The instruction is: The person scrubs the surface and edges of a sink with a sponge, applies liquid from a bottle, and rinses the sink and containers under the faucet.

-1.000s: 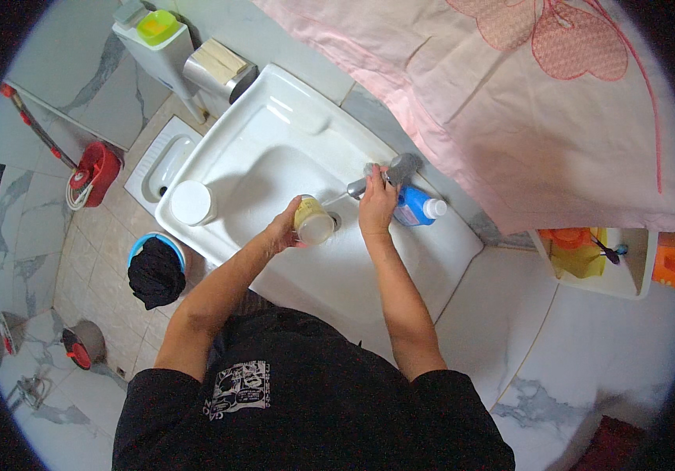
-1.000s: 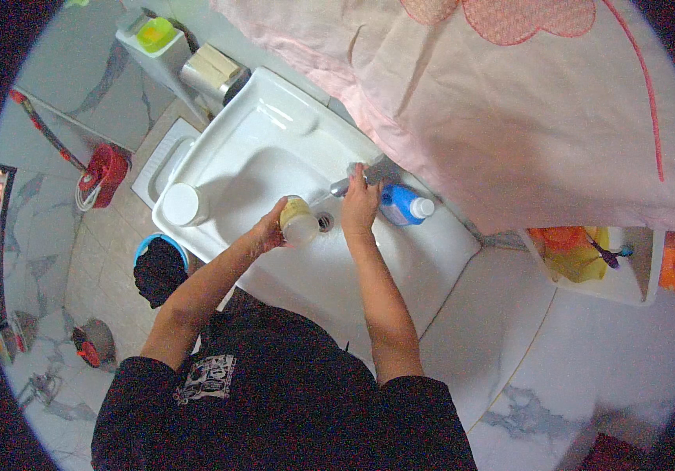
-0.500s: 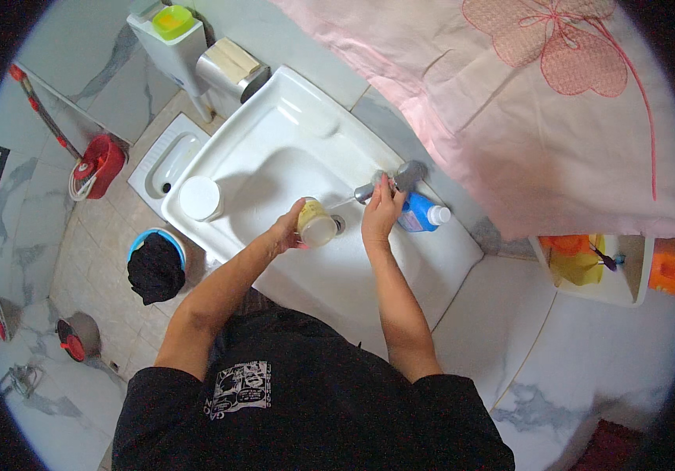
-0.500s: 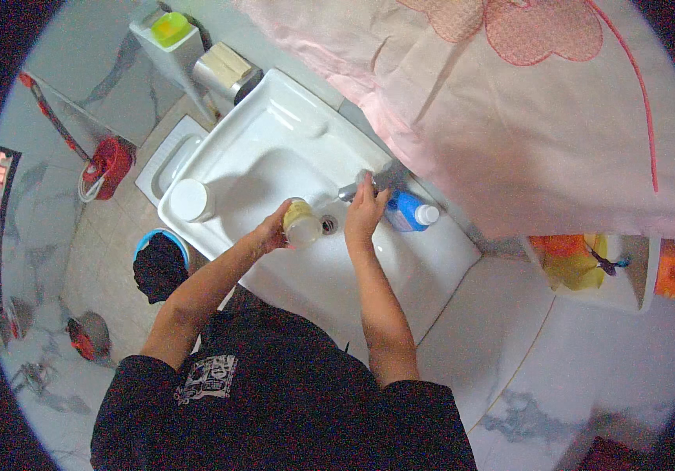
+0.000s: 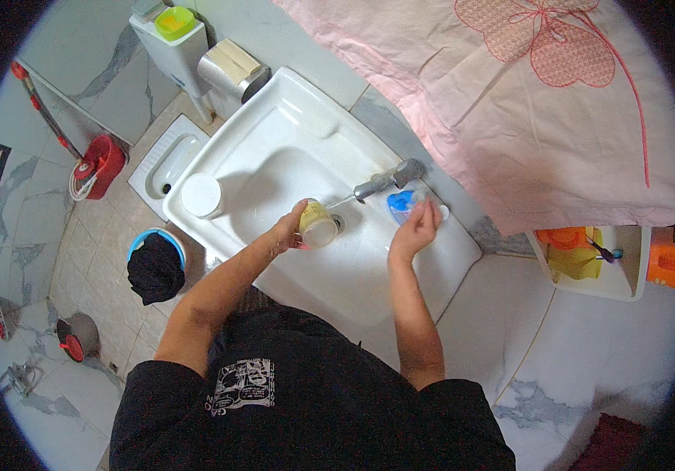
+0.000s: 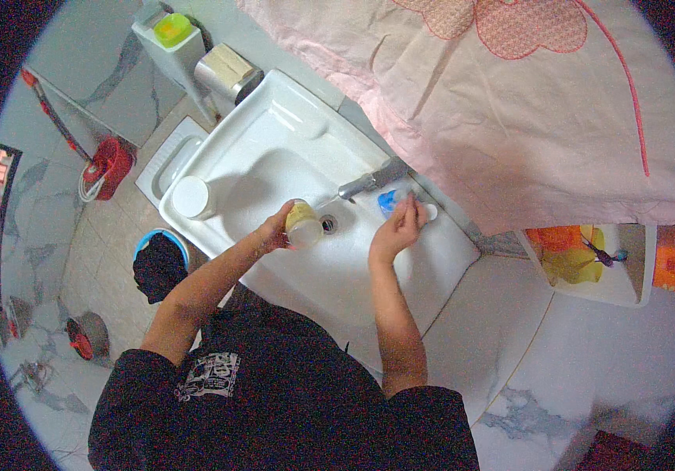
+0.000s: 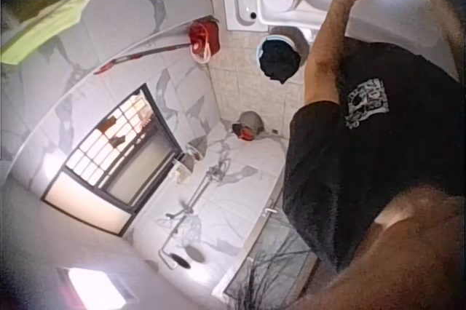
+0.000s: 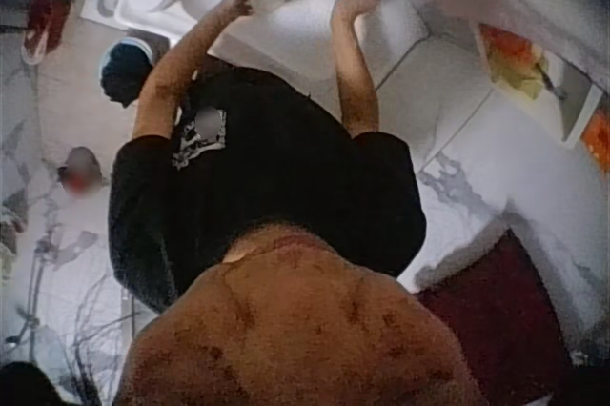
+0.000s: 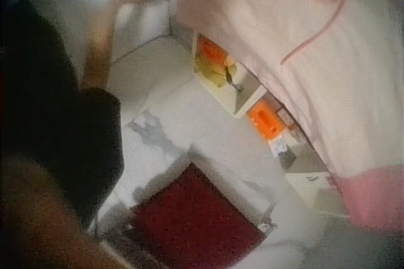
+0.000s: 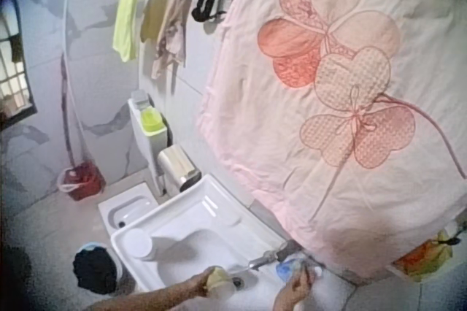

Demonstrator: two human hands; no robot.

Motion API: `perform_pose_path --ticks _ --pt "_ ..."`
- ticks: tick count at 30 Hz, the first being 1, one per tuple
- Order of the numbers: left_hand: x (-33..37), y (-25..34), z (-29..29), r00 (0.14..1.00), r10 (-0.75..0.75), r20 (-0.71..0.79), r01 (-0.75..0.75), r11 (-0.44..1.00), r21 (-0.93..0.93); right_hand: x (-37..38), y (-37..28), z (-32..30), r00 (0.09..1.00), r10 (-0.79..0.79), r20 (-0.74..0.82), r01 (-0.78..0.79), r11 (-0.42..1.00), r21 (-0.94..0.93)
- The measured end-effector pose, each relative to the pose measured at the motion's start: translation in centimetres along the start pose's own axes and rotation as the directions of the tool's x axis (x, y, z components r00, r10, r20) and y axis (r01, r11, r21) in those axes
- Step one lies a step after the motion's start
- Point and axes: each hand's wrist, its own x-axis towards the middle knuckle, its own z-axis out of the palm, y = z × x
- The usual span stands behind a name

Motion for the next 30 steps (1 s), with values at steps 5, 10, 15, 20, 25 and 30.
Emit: perform_pose_path --ticks 5,10,15,20,25,30 --pt "0.2 -0.1 0.1 1.0 -0.024 0.0 0.024 1.0 0.013 4.1 0.0 1.9 0.938 -0.285 0.196 0.303 0.951 -0.067" --pt "-0.6 0.4 0.9 1.0 -0.019 -0.021 0.021 0.998 0.067 5.2 2.2 3.9 0.997 -0.001 0.08 0.004 0.999 -0.038" --pt "-1.2 0.4 0.7 0.999 -0.025 -0.048 0.028 0.997 0.076 4.5 3.5 6.7 0.969 0.216 -0.121 -0.213 0.976 0.043" --pt "-0.8 0.7 0.9 0.999 -0.031 -0.03 0.033 0.997 0.065 4.4 7.9 7.2 0.975 0.202 -0.095 -0.213 0.968 -0.132" --pt "-0.9 0.2 -0.2 0.999 -0.034 -0.024 0.035 0.997 0.071 2.3 5.3 6.6 0.984 0.178 -0.027 -0.179 0.953 -0.243" --pt "-0.5 0.1 0.0 0.999 -0.033 -0.024 0.034 0.997 0.065 1.3 5.1 6.2 0.998 0.05 -0.045 -0.063 0.93 -0.362"
